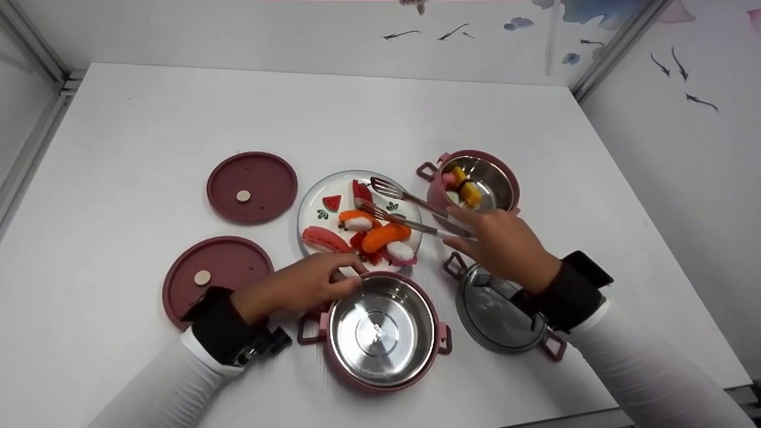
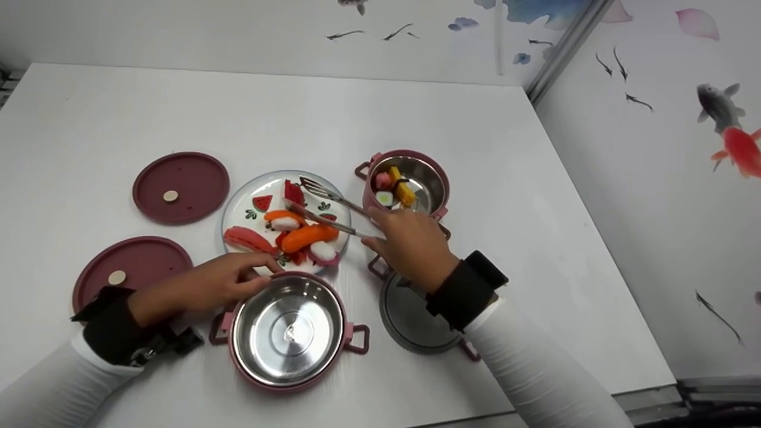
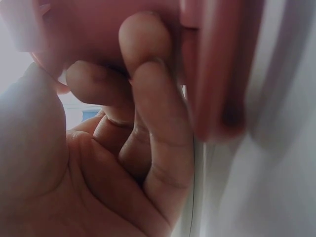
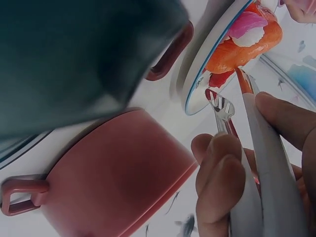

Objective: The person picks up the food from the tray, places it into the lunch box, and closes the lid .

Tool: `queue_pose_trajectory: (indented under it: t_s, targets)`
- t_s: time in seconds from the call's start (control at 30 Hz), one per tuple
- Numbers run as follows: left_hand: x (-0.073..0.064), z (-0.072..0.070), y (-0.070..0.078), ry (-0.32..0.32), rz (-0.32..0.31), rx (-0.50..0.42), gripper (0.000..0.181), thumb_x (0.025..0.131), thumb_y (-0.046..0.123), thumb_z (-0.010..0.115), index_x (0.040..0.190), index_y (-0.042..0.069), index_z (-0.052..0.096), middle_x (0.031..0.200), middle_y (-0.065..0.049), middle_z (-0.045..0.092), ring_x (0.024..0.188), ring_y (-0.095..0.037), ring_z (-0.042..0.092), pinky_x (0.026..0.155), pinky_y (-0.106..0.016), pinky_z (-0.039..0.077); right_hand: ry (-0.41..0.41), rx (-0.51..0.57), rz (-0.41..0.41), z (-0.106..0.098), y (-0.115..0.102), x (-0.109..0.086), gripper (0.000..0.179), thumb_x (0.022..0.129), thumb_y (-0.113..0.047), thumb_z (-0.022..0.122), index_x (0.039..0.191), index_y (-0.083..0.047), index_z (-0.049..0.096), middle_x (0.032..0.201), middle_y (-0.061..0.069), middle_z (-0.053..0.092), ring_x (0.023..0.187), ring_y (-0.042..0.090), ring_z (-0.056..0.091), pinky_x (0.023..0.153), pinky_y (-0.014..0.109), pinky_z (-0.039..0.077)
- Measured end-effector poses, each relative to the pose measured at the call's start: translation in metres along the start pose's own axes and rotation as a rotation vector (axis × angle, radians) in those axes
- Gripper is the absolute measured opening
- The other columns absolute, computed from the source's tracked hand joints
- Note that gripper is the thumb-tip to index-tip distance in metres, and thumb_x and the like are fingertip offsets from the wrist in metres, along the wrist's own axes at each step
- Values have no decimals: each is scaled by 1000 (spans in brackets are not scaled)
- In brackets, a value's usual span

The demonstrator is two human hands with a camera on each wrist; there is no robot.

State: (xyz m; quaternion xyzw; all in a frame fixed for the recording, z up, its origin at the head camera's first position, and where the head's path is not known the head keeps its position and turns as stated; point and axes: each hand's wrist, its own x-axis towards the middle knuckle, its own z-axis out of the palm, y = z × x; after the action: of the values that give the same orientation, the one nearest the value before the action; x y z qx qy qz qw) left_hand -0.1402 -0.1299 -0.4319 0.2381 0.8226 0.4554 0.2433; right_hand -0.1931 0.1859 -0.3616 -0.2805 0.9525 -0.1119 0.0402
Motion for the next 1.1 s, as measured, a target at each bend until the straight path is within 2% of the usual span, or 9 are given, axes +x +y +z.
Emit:
queue_pose_trajectory:
  t_s: [0.17,0.4,0.53,0.7,0.87,1.0,1.1]
  targets:
    - [0,-1,0,-13,2,1,22,101,25,54,120,17,64,73,4,60,63,-8,55,63,-27,48,-19,-2,14,0,-4,3,53,92,-38,72,137,-12,62,99,10,76,80,22,71,72,40,60]
    - [1,-1,2,0,8,11,23,100,26,55,119,17,64,79,2,63,67,-9,57,66,-29,49,-2,-11,3,2,-9,6,52,93,-38,71,135,-9,62,101,11,76,81,24,72,75,41,60]
    - [1,0,0,-6,2,6,23,100,26,55,120,18,64,76,3,61,66,-10,56,66,-29,49,-10,-5,-6,5,-9,3,50,93,-35,72,134,-8,62,104,12,75,83,24,72,75,40,60]
    - [3,-1,0,3,20,24,22,101,26,54,118,18,64,75,4,60,66,-9,56,65,-28,47,28,-4,-32,4,-7,-3,46,92,-30,73,130,-6,64,101,11,74,83,23,71,74,40,60]
    - [3,0,-1,-22,13,-8,23,101,25,54,119,16,64,72,4,59,62,-9,55,61,-27,47,43,-4,-16,1,-4,-12,46,91,-27,74,132,-8,64,104,11,75,85,23,72,77,41,61]
    - [3,-1,1,-14,18,-9,23,100,25,54,119,16,64,71,3,58,60,-8,54,60,-26,47,62,3,-13,-1,-1,-18,46,91,-25,74,132,-8,63,107,10,75,88,22,72,78,40,61]
    - [2,-1,0,-15,16,-3,22,100,24,54,118,16,64,70,4,58,59,-8,53,59,-26,46,47,11,-12,-2,0,-20,45,91,-24,74,132,-8,63,109,10,74,90,22,73,79,40,60]
